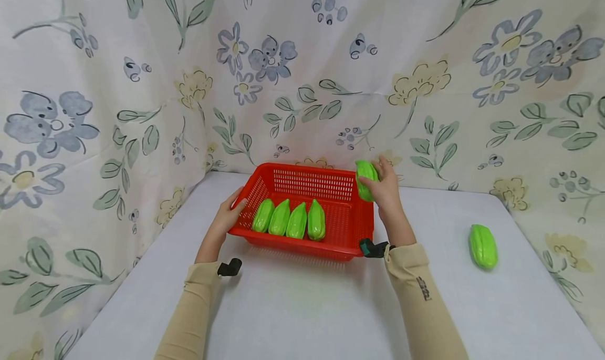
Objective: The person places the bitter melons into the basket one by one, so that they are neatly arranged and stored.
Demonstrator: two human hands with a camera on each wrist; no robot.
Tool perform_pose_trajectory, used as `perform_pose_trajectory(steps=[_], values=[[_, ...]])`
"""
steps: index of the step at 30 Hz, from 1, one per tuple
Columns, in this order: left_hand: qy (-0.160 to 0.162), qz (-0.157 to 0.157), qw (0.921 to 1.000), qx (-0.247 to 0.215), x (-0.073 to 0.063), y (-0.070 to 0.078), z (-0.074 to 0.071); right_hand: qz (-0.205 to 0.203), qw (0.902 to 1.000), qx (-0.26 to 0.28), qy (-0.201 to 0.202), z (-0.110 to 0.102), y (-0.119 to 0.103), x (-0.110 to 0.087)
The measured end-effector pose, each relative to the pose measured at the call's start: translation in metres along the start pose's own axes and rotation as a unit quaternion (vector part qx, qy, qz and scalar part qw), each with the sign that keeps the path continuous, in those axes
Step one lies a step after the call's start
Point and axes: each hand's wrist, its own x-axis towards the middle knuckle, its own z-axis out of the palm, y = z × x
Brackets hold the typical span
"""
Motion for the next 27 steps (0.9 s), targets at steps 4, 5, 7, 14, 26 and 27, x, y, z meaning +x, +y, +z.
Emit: perform_pose_trajectory(steps=[4, 5, 7, 14, 26, 27], values=[[-0.002, 0.000, 1.0000, 0.001, 0.000, -0.001, 0.000, 0.005, 0.9999, 0.006, -0.006, 0.009, -0.003, 0.000], [-0.002, 0.000, 1.0000, 0.001, 0.000, -0.001, 0.000, 0.007, 0.9999, 0.008, -0.007, 0.011, -0.004, 0.000], [-0.002, 0.002, 1.0000, 0.001, 0.000, -0.001, 0.000, 0.010, 0.9998, 0.013, -0.012, 0.015, -0.006, 0.001], [-0.001, 0.000, 1.0000, -0.005, -0.001, 0.000, 0.001, 0.006, 0.9993, 0.024, -0.029, 0.027, -0.012, 0.002], [-0.001, -0.002, 1.0000, -0.001, -0.002, 0.003, 0.000, 0.006, 0.9974, 0.045, -0.056, 0.043, -0.012, 0.004], [-0.001, -0.002, 1.0000, -0.001, -0.002, 0.003, 0.000, 0.006, 0.9971, 0.047, -0.059, 0.045, -0.011, 0.004]])
